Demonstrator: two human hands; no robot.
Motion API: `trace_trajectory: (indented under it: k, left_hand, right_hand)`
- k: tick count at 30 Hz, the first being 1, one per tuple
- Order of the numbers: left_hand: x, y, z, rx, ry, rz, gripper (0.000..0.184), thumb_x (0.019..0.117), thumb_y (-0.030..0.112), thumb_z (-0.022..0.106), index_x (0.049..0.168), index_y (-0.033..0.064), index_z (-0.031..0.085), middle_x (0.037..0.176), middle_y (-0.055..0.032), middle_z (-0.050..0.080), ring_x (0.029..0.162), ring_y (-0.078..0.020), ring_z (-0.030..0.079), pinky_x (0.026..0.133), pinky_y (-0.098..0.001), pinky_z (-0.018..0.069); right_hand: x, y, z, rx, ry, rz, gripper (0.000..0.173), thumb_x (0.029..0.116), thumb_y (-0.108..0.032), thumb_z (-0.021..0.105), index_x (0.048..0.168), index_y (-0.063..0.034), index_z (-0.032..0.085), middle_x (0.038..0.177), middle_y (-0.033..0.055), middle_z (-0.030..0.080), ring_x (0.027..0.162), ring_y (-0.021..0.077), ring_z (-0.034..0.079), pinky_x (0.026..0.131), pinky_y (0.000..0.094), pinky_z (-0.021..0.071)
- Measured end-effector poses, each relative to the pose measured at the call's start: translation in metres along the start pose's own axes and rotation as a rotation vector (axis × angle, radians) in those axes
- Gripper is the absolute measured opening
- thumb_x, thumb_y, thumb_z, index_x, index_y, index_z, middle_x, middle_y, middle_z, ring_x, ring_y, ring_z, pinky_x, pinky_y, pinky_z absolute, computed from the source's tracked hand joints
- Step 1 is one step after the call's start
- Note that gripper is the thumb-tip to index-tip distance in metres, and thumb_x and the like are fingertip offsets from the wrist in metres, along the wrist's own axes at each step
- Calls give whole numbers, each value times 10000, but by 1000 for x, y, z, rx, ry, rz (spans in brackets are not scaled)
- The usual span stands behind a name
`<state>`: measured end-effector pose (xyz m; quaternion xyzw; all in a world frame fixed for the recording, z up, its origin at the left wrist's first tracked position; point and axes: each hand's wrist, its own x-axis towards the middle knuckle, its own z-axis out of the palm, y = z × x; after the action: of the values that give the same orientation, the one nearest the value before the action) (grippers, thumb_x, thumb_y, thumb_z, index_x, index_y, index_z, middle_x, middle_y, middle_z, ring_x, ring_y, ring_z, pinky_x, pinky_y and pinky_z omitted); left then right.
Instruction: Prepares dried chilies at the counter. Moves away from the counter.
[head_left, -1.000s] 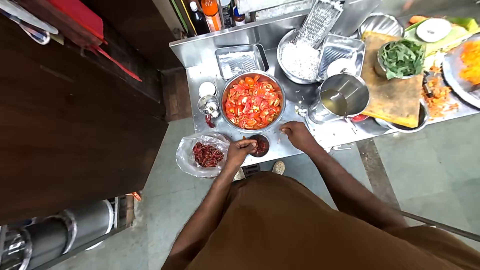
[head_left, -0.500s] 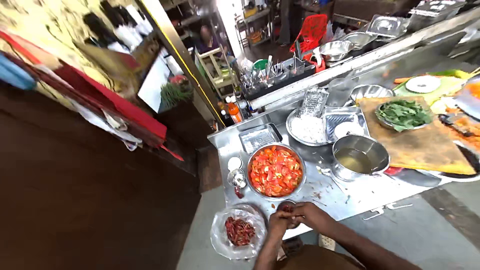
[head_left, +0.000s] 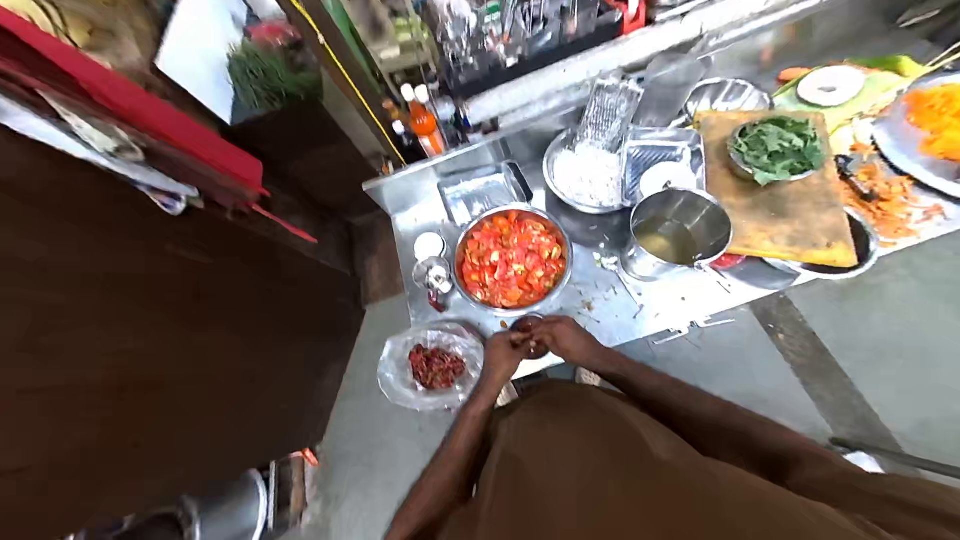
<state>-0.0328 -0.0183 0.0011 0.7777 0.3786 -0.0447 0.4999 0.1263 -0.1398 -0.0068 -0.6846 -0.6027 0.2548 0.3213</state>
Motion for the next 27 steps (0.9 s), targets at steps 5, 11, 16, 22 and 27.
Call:
trace_trajectory:
  k: [5,11,16,22,27]
  left_hand:
    - [1,14,12,438,70,62,185,967,162,651,1100,74,745,1224,-130,673,1099,-307,680,979,-529,566]
    - [11,0,27,479,137,71,284,958,161,657,1235,147,720,1307,-82,663,1133,-274,681,971,-514,575]
    - [12,-2,25,430,132,64,185,937,160,670,1089,118,766,1235,-71,704,1107,-271,692,971,-523,567]
    - [13,7,1,265,18,-101,175,874,95,672,981,151,799,1071,-88,752,1084,-277,691,971,-552,537]
    - [14,12,-8,300,-147,-113,187,911,172,652,1013,138,804,1115,-134,739,1138,-330,666,997,-590,510]
  right_hand:
    - [5,7,10,38,11,69,165,1006,-146,623,996,-61,764,992,96,746,964,228,720,947,451,580]
    - [20,4,2,-102,-221,139,203,1017,-195,607,992,-63,758,1001,133,735,1000,299,705,939,514,561]
    - [26,3,-5,-164,-309,-14,276,1031,-238,575,890,-58,729,921,123,716,918,292,702,856,514,569]
    - [10,20,12,-217,-105,-300,262,1043,-220,558,959,-44,733,915,105,701,931,262,696,898,435,568]
    - [-2,24,11,-286,-81,-465,274,1067,-242,530,1056,-63,736,978,108,717,971,269,693,924,414,552]
